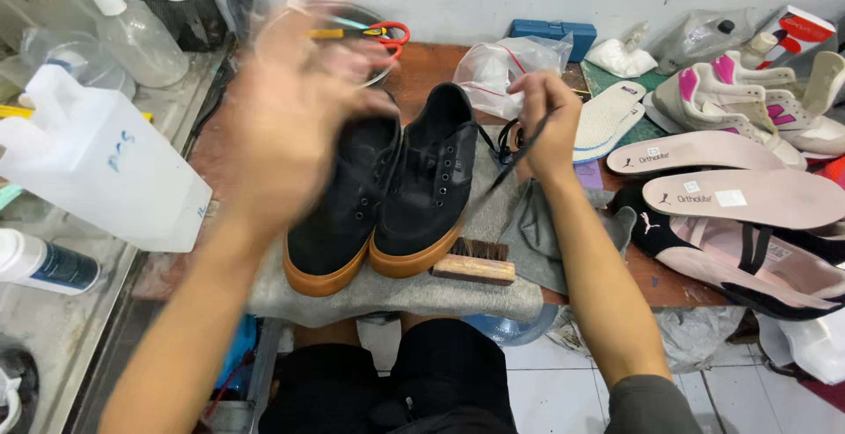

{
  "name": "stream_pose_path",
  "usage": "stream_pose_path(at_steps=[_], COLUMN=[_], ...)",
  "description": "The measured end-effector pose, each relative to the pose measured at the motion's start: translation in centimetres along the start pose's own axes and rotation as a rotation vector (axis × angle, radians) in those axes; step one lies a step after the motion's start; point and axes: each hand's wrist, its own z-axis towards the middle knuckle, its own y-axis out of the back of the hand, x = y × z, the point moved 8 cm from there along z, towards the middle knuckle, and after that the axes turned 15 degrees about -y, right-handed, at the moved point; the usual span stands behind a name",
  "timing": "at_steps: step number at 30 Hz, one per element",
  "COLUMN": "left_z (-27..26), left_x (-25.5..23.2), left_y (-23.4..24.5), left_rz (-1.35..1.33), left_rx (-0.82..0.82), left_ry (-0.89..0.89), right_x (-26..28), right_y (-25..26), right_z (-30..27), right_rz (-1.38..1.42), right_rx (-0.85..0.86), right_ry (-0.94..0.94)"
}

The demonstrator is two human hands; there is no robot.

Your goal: The person cleans a pair of black shoes with brown soles using a brush and a cloth. They scrub the soles and sides, then wipe the uppers and laces. The shoes remain on a gray cloth on the workbench throughout the process.

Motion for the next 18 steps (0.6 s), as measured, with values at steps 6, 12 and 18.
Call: stream_pose_path(at_steps=[6, 12, 18], left_z=[-12.2, -10.3, -2.2], left_x=[8.9, 9.4, 0.2], left_y=[-9.1, -8.5, -5.2], left_rz=[0.433, 0.609, 0.39], left_rx=[1.098, 1.081, 0.579], left_ry=[0.435, 0.153, 0.103], right_x=[0.7, 1.2, 1.9], right_y=[-2.3, -1.3, -1.2], right_z=[-2.2, -2.0, -1.4], right_rz=[-0.487, -0.501, -0.465], right_rx=[-0.098, -0.139, -0.069], right_ry=[0.398, 0.448, 0.236])
